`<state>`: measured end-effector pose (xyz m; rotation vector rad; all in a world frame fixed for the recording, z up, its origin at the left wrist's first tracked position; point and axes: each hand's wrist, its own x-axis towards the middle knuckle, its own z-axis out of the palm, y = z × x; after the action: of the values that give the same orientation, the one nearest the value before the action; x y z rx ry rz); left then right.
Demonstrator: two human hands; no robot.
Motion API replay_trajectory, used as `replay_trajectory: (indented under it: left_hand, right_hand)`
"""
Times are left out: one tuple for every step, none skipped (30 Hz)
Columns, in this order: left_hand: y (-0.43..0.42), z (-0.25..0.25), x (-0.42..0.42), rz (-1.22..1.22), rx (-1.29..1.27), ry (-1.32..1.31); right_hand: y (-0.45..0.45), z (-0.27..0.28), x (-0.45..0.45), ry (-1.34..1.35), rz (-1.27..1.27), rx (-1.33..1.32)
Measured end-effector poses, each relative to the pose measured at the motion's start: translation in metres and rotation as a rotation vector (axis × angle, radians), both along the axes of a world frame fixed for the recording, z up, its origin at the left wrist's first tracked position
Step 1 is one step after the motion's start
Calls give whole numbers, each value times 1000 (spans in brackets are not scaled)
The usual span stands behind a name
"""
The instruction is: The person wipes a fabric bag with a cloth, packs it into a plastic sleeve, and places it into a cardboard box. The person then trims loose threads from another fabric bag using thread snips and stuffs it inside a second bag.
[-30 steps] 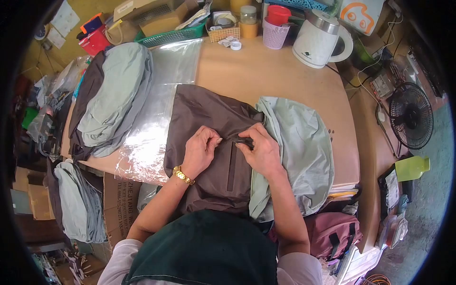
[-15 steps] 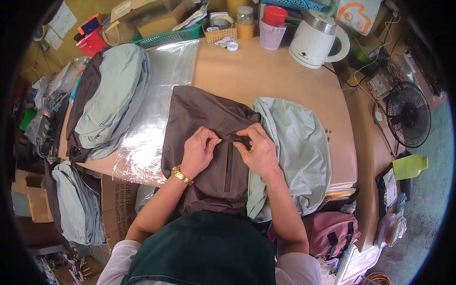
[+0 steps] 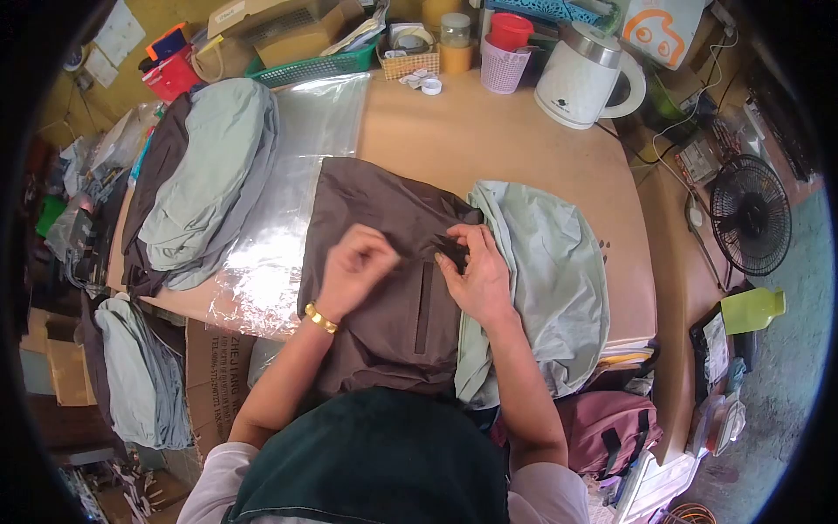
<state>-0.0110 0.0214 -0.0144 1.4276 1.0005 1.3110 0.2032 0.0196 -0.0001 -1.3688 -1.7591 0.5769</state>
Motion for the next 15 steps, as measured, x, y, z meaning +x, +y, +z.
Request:
replay_trajectory:
  left_hand:
    - [-3, 6, 9, -5, 152, 272]
    - [-3, 3, 13, -5, 152, 271]
    - [-3, -4, 16, 37, 239, 416]
    - [-3, -7, 19, 78, 325, 560]
    - [-3, -9, 20, 76, 324, 559]
    - [-1, -11, 21, 103, 330, 623]
    - [0, -11, 21, 130, 336, 688]
    - [1, -10, 23, 131, 336, 688]
    - [2, -10, 25, 155, 392, 712]
    - [2, -8, 27, 178, 448, 735]
    - [1, -6, 26, 178, 449, 733]
    - [0, -2, 25, 173, 382, 690]
    - [-1, 0, 25, 162, 318, 644]
    - [-1, 1, 25, 149, 326, 635]
    - [-1, 1, 26, 150, 325, 647]
  right_hand:
    - [0, -1, 0, -6, 8, 13]
    - [0, -1, 0, -12, 15, 27]
    - [0, 0, 0, -13, 13, 26]
    - [-1, 1, -1, -5, 20, 15]
    - [-2, 2, -1, 2, 27, 5]
    - [-2, 2, -1, 1, 26, 4]
    - [-1, 2, -1, -3, 51, 18]
    - [-1, 2, -1, -8, 77, 32]
    - [-2, 4, -1, -8, 79, 32]
    - [-3, 6, -1, -33, 88, 19]
    - [-4, 8, -1, -59, 95, 6]
    - [-4, 7, -1, -60, 92, 7]
    - [-4, 5, -2, -59, 110, 53]
    - [-4, 3, -1, -62, 119, 99]
    - [-4, 2, 0, -73, 100, 101]
